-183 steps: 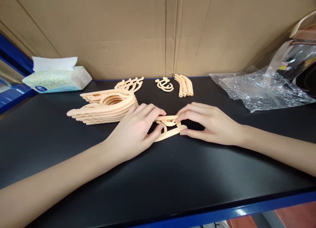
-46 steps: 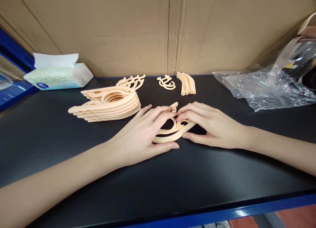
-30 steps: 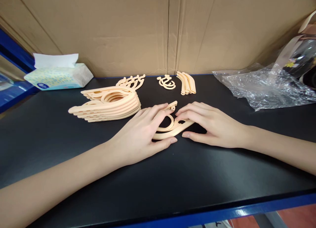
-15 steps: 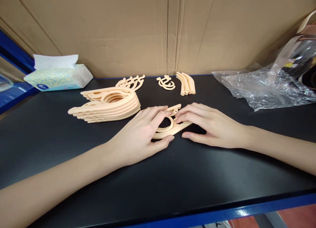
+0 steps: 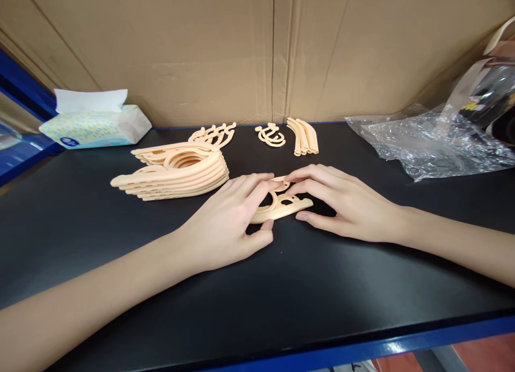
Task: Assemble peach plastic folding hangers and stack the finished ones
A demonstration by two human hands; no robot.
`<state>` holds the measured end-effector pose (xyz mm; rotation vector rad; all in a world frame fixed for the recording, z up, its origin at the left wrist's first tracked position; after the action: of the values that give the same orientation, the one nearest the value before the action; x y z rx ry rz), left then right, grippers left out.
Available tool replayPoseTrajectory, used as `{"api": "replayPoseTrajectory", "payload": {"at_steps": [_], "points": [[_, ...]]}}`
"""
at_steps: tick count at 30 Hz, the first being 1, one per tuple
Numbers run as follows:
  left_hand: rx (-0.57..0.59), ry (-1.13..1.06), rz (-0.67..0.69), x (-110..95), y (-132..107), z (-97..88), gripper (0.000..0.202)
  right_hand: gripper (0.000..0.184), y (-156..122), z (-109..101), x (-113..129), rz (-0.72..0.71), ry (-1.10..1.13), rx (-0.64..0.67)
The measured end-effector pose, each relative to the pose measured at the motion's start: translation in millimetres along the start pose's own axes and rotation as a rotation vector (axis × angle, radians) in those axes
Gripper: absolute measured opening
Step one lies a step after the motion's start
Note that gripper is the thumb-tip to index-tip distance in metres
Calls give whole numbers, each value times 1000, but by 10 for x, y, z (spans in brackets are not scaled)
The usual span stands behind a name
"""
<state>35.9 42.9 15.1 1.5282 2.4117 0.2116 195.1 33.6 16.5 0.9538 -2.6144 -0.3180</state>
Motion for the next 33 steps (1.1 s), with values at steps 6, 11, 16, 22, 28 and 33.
{"api": "replayPoseTrajectory", "payload": {"at_steps": [6,11,16,22,28,33], "points": [[-23,-16,21,6,-8,0,48,34,3,1,-31,15,-14,-16],[-16,-29,31,10,-17,9,48,37,1,13,-46,29,-19,1],[-8,-57,34,-11,-6,-7,47,41,10,25,-47,27,3,26],[7,-89,36,-28,17,-9,46,43,10,-2,-24,15,17,-11],[-12,-103,51,-31,23,-19,46,44,-2,-18,-13,3,26,-32],[-54,-103,47,-48,13,-50,44,42,0,-8,-25,8,36,-8]]}}
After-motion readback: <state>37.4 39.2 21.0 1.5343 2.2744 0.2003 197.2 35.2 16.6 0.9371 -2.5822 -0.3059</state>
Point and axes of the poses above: each hand's wrist, its own y-axis towards the middle knuckle, its own z-axis out of the palm, x = y × z, the point moved 6 cm from there along y, towards the middle knuckle, and after that the axes turned 12 degrees about z, right-handed, at the moved point
